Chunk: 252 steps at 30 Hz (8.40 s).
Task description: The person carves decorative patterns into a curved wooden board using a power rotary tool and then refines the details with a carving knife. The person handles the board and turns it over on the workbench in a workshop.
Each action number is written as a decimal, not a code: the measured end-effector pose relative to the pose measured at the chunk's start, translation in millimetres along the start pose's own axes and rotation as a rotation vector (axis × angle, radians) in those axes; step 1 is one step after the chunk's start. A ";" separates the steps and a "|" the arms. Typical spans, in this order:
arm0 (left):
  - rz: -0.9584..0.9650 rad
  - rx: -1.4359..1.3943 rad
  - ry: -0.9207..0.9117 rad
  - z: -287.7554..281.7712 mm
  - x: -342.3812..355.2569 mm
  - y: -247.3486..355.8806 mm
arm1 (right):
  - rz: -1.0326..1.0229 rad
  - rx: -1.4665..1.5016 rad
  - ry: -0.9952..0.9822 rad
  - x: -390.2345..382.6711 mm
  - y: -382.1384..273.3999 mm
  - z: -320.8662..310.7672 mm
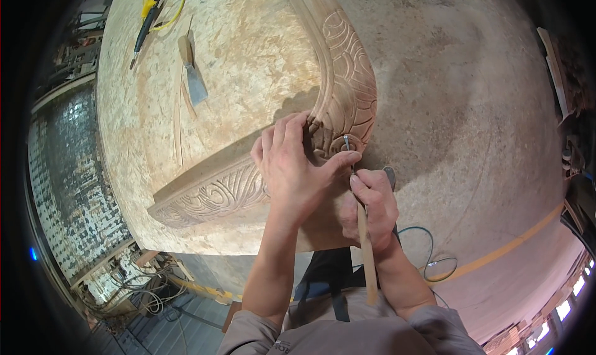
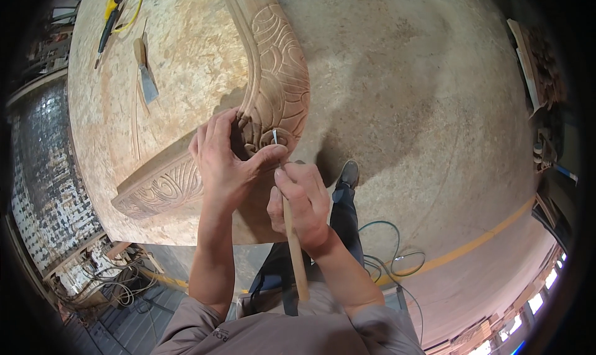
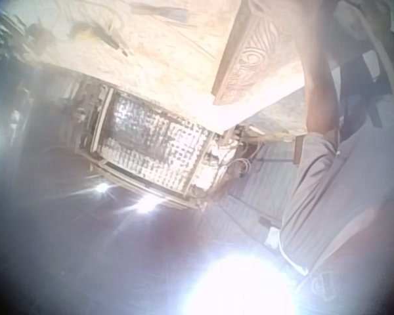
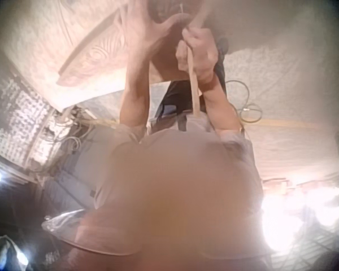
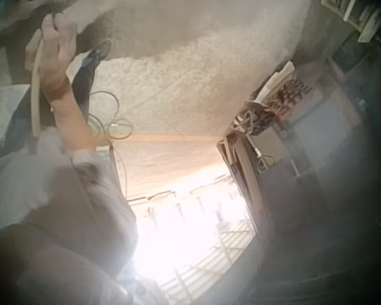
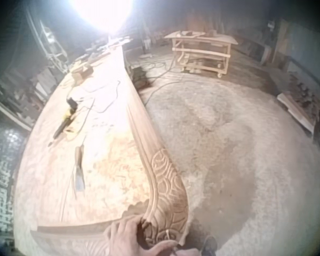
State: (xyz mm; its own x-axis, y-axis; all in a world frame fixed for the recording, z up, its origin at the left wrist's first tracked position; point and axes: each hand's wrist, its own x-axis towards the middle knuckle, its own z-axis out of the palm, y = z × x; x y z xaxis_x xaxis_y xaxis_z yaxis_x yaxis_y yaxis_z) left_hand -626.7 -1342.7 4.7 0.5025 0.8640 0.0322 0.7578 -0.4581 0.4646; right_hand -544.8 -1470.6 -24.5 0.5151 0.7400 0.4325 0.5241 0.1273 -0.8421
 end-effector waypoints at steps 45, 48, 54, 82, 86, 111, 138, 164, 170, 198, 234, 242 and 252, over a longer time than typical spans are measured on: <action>-0.114 -0.065 0.024 2.7 2.6 9.7 | -0.123 0.181 -0.064 27.4 28.1 -10.3; -0.142 -0.051 0.039 7.0 2.4 10.1 | -0.101 0.204 -0.010 26.4 29.6 -5.4; -0.117 -0.038 0.053 7.6 1.5 8.6 | -0.139 0.128 -0.007 26.2 21.1 1.7; 0.036 -0.029 0.028 1.0 -3.9 -3.1 | 0.110 0.171 0.043 6.6 2.9 2.7; 0.017 -0.033 0.015 1.1 -3.5 0.3 | 0.107 0.112 0.040 5.0 4.3 2.2; -0.017 -0.052 0.039 4.9 -1.8 3.4 | 0.110 0.112 0.047 12.6 -0.1 12.4; 0.116 -0.022 0.000 -9.2 -3.4 -17.5 | 0.581 0.605 0.208 8.7 2.5 -38.4; -0.248 -0.283 0.650 25.7 -57.8 39.7 | 0.172 0.339 -0.807 186.7 48.8 -80.1; -1.075 -1.370 0.670 78.9 -53.4 140.2 | 0.042 0.398 -1.066 229.9 73.8 -50.1; -1.021 -1.141 0.550 53.5 -45.8 140.7 | 0.928 0.546 -1.271 149.7 49.9 -160.5; 0.034 0.066 0.109 6.6 -9.7 3.7 | 1.060 0.413 -0.348 25.4 -42.4 -74.6; -0.003 0.107 0.083 3.3 -9.6 11.2 | 1.208 0.554 -0.336 46.9 -49.5 -81.6; -0.026 0.067 0.067 1.8 -7.1 12.5 | 1.205 0.508 -0.302 55.4 -55.2 -74.0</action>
State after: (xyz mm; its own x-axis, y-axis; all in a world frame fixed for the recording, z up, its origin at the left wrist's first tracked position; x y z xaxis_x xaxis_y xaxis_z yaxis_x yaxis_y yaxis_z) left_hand -620.0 -1354.9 8.7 0.4547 0.8870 0.0809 0.7977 -0.4460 0.4059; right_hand -495.0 -1485.5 69.8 0.2709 0.6709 -0.6902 -0.4887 -0.5219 -0.6991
